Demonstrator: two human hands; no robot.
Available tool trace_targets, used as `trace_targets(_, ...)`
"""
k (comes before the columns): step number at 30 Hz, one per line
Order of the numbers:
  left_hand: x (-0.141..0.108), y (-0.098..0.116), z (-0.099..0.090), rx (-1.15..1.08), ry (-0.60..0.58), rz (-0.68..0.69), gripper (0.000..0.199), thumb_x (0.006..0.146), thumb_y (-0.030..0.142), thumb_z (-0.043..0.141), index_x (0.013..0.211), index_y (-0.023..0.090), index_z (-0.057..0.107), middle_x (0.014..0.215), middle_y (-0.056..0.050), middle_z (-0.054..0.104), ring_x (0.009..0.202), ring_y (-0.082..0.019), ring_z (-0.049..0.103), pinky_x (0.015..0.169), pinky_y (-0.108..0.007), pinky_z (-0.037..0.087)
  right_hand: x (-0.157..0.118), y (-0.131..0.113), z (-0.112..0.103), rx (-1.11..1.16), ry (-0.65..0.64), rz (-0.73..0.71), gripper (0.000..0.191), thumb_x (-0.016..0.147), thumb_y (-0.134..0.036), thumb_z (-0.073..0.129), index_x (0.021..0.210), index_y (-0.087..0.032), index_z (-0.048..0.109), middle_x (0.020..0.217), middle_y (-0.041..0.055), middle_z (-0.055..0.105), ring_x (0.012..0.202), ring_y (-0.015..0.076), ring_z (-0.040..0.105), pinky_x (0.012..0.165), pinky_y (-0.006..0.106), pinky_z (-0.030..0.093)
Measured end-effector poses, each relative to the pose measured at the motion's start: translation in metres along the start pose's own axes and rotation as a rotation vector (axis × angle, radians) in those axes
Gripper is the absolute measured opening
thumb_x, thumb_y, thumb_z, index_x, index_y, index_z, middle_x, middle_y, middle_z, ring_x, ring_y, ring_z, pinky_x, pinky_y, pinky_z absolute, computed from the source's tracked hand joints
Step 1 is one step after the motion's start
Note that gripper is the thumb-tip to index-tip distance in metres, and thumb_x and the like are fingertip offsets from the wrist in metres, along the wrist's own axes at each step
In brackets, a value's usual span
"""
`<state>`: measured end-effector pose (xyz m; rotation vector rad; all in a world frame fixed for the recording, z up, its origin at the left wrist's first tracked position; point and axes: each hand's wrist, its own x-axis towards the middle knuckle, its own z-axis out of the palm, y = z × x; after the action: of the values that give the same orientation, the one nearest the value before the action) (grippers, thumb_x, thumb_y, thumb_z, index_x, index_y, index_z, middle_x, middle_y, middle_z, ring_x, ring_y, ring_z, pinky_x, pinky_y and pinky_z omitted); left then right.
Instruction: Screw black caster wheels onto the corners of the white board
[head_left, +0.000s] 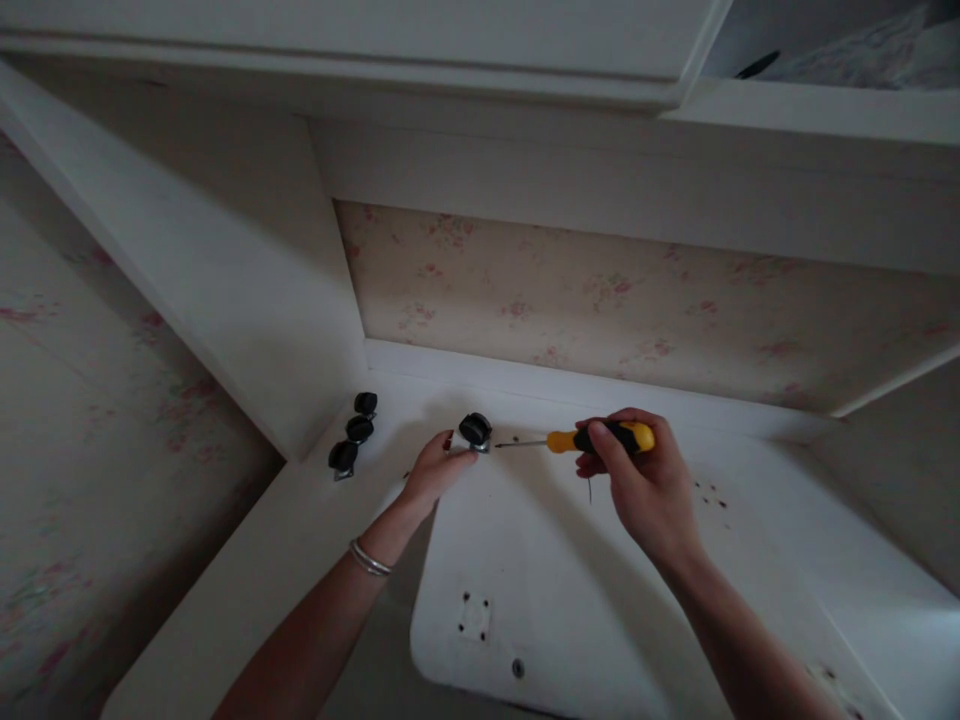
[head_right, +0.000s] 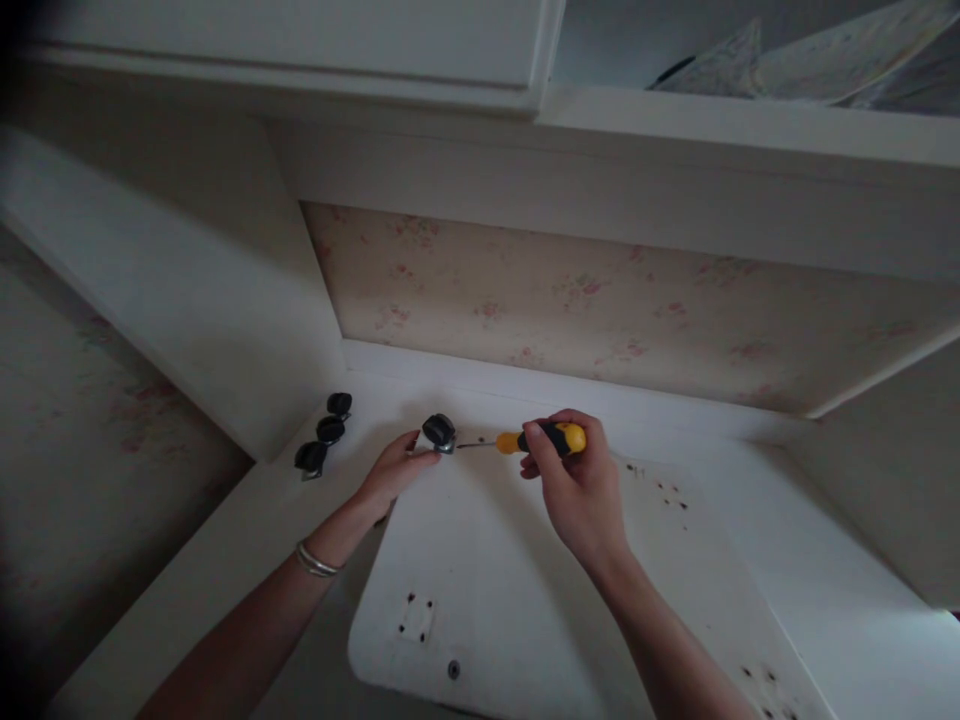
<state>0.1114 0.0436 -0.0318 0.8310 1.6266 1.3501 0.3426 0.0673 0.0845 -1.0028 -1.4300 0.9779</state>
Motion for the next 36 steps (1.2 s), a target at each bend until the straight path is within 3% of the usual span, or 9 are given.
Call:
trace_targets(7,0.005,0.002,0.005,0.029,-0.044,0.012,0.032,0.065,0.024,0.076,0.096,0.016,0.075,0.088,-0.005,0.075,0.078,-0.021,0.064,0.066,-0.027,0.042,0.012,0.003,0.002,-0.081,-0.073,0.058,0.043,0.081,-0.054,0.073,0.102,-0.025,0.052,0.087,0.0007,0.069,0.056,0.0170,0.068,0.052,0.032,0.057)
trace_targets(19,0.009,-0.006,0.006,0.012,-0.030,-0.010,0.038,0.066,0.022,0.075,0.104,0.017,0.074,0.101,-0.009,0.076,0.088,-0.025,0.067,0.073,-0.029,0.046,0.019,0.006,0.011,-0.045,-0.138,0.056,0.041,0.082,-0.054,0.072,0.103,-0.025,0.051,0.089,0.0019,0.070,0.057,0.0178,0.067,0.054,0.036,0.057)
trace_targets(36,0.005,-0.001,0.008,-0.014,0.009,-0.026,0.040,0.066,0.021,0.076,0.105,0.017,0.072,0.104,-0.009,0.076,0.097,-0.027,0.067,0.081,-0.031,0.046,0.028,-0.007,0.021,-0.234,-0.198,0.019,0.038,0.085,-0.056,0.067,0.101,-0.026,0.051,0.078,-0.0026,0.067,0.057,0.0167,0.066,0.054,0.032,0.053)
